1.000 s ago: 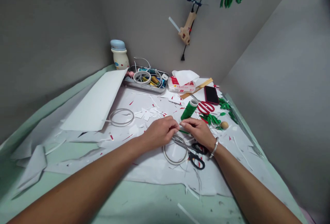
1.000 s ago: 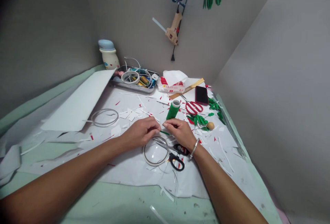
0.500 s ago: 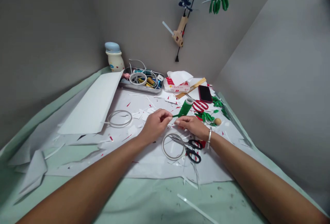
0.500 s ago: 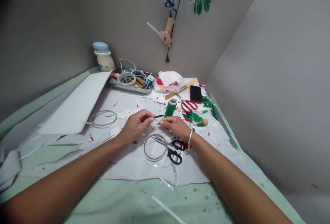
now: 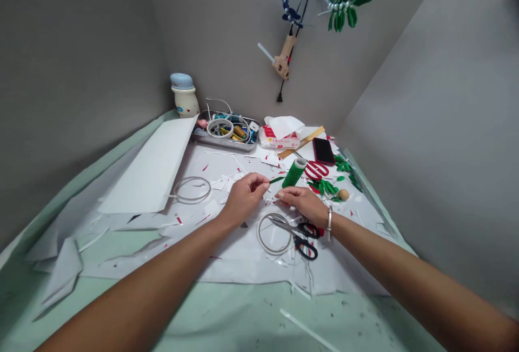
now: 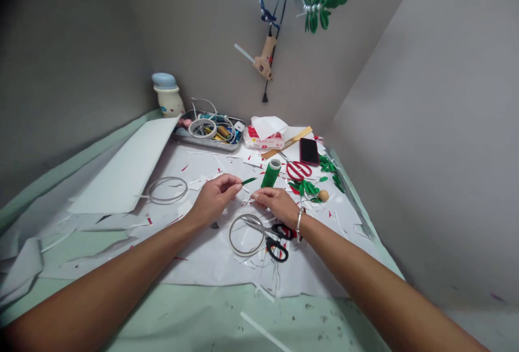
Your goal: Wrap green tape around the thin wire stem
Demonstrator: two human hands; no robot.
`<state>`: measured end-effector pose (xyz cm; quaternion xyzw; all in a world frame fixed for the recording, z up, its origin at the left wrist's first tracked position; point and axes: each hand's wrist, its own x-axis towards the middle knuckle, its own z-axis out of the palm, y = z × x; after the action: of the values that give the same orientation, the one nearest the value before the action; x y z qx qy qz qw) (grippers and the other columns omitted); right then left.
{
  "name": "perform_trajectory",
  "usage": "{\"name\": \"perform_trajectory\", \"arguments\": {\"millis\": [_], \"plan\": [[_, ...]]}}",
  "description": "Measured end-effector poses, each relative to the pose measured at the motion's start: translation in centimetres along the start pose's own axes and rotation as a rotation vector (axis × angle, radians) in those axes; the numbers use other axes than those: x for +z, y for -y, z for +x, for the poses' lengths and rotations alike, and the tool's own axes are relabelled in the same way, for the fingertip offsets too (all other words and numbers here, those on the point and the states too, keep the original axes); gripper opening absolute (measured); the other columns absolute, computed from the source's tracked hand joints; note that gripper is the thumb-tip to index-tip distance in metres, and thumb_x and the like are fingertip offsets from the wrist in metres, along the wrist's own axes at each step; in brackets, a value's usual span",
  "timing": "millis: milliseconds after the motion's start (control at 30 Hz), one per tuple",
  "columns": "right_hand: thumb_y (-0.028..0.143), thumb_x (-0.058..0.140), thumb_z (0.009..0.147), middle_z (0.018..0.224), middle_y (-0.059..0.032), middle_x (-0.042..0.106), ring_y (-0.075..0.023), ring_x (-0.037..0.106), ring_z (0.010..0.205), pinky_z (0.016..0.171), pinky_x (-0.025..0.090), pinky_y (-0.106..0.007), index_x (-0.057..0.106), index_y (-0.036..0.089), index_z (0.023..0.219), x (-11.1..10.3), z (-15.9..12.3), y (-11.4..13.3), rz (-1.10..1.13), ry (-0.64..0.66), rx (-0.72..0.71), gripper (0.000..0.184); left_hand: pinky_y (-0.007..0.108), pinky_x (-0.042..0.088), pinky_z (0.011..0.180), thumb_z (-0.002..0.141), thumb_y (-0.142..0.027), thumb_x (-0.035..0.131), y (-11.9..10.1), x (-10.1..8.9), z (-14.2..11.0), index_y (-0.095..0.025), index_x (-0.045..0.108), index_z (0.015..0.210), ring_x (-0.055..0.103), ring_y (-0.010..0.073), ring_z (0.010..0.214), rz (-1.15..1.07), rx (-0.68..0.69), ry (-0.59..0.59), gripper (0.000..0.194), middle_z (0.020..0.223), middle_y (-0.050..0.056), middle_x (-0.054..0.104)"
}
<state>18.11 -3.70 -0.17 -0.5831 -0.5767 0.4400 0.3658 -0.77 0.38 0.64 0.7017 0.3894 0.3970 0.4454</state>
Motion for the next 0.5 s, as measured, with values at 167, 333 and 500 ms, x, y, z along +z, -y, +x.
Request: {"name": "perform_trajectory", "arguments": {"millis": [167,333,500], "plan": [[0.042,0.058,0.08,0.064,0.0017,0.06,-0.0113,0.05,0.059,0.057,0.038,-0.023,0.07,0.017,0.081,0.9,-0.3,-0.2,-0.096,-0.032,-0.052,0.028,0.025,0.044,0.061,0.08,-0.035,0.054,-0.1,-0.1,0.1,-0.016,0.063,0.089,0.055,0.0129,0.063,0.029,-0.005,-0.013,0.023,0.077,0.002,0.064],[0.029,0.054,0.085,0.077,-0.0008,0.068,-0.0134,0.056,0.069,0.067,0.041,-0.026,0.07,0.02,0.084,2.5,-1.1,0.3,-0.313,-0.065,-0.31,0.019,0.027,0.044,0.067,0.082,-0.03,0.052,-0.1,-0.3,0.3,-0.017,0.064,0.086,0.057,0.0147,0.07,0.187,0.002,-0.069,0.018,0.08,0.003,0.065],[0.021,0.055,0.084,0.063,-0.0007,0.061,-0.015,0.049,0.066,0.076,0.037,-0.033,0.069,0.021,0.08,2.4,-1.6,1.4,-0.673,-0.111,-0.666,0.014,0.028,0.043,0.072,0.083,-0.021,0.048,0.3,-0.3,0.4,-0.018,0.062,0.08,0.057,0.0161,0.078,0.42,0.136,-0.048,0.014,0.083,0.003,0.063]]}}
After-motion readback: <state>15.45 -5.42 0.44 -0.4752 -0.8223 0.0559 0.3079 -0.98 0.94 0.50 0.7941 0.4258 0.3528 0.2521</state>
